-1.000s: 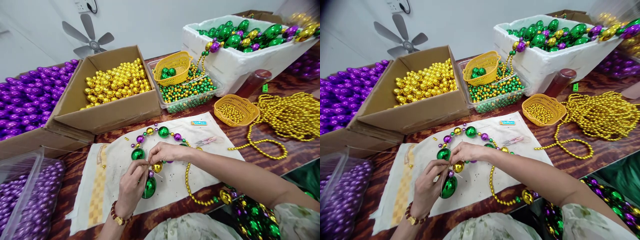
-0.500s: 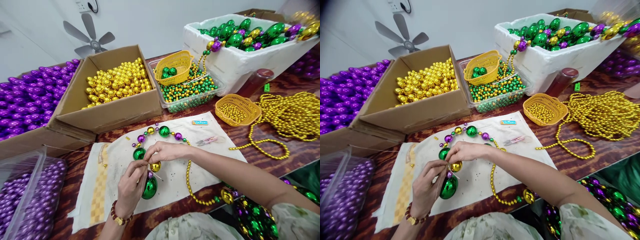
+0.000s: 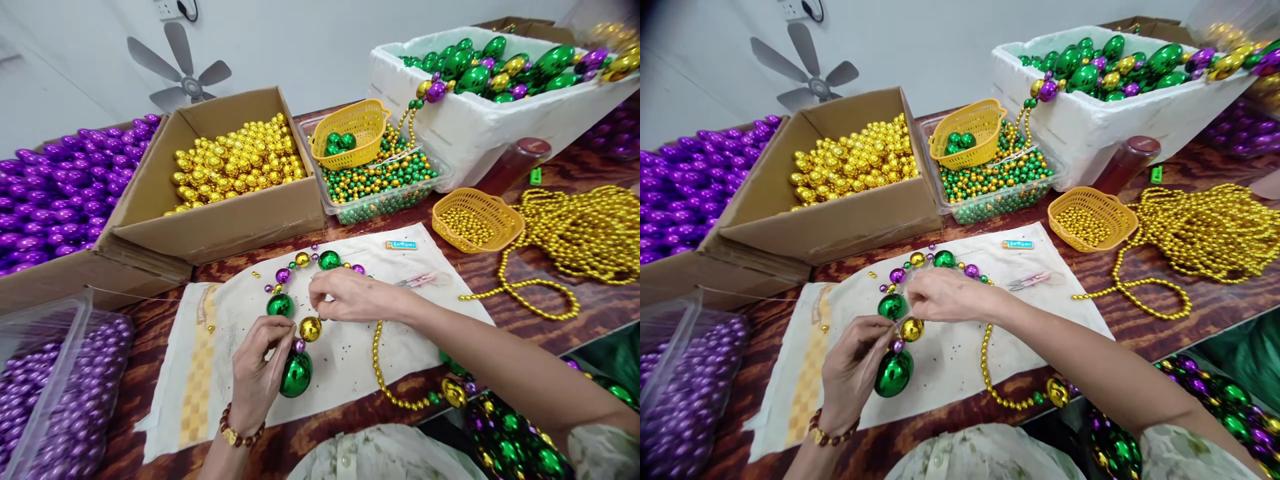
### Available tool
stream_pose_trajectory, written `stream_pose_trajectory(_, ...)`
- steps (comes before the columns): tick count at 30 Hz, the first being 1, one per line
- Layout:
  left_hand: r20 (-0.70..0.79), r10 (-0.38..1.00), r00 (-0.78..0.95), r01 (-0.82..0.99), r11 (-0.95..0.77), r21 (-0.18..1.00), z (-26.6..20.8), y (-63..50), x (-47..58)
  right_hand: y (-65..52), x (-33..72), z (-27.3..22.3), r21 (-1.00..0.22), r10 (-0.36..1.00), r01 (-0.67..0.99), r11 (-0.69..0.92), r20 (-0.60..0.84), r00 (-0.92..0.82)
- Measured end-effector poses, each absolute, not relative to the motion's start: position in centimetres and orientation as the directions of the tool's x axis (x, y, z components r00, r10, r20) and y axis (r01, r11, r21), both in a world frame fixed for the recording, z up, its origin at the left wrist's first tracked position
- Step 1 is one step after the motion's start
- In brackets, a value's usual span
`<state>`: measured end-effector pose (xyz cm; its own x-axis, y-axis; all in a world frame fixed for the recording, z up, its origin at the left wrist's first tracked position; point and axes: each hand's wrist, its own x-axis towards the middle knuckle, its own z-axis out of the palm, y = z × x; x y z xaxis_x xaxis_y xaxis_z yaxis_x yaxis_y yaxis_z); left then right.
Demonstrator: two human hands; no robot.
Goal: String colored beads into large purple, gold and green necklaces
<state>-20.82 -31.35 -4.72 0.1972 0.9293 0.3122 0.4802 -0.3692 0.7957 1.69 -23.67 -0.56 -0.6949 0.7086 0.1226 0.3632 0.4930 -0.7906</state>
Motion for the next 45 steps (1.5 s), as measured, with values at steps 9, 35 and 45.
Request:
stream_pose_trajectory(9, -0.175, 0.973, 0.153, -0.117, 0.194, 0.974, -4.0, -30.7, -20.0, -28.6, 2.7, -5.0, -0.874, 0.686, -0.370, -0.313, 0.061, -0.725)
stream_pose_trajectory(35, -0.249, 0.931, 0.267, 0.290, 0.169, 0.942, -4.9, -29.0, -19.8, -25.6, 1.3, -1.9, -0.757, 0.797, 0.413, 0.506, 0.227, -0.560)
stream_pose_trajectory(45, -0.294, 0.955, 0.047, 0.176, 0.282, 0.943, -5.5, -28.6, -18.9, -26.3, 19.1, -8.5, -0.397, 0.951, 0.881, 0.258, -0.056, -0.304)
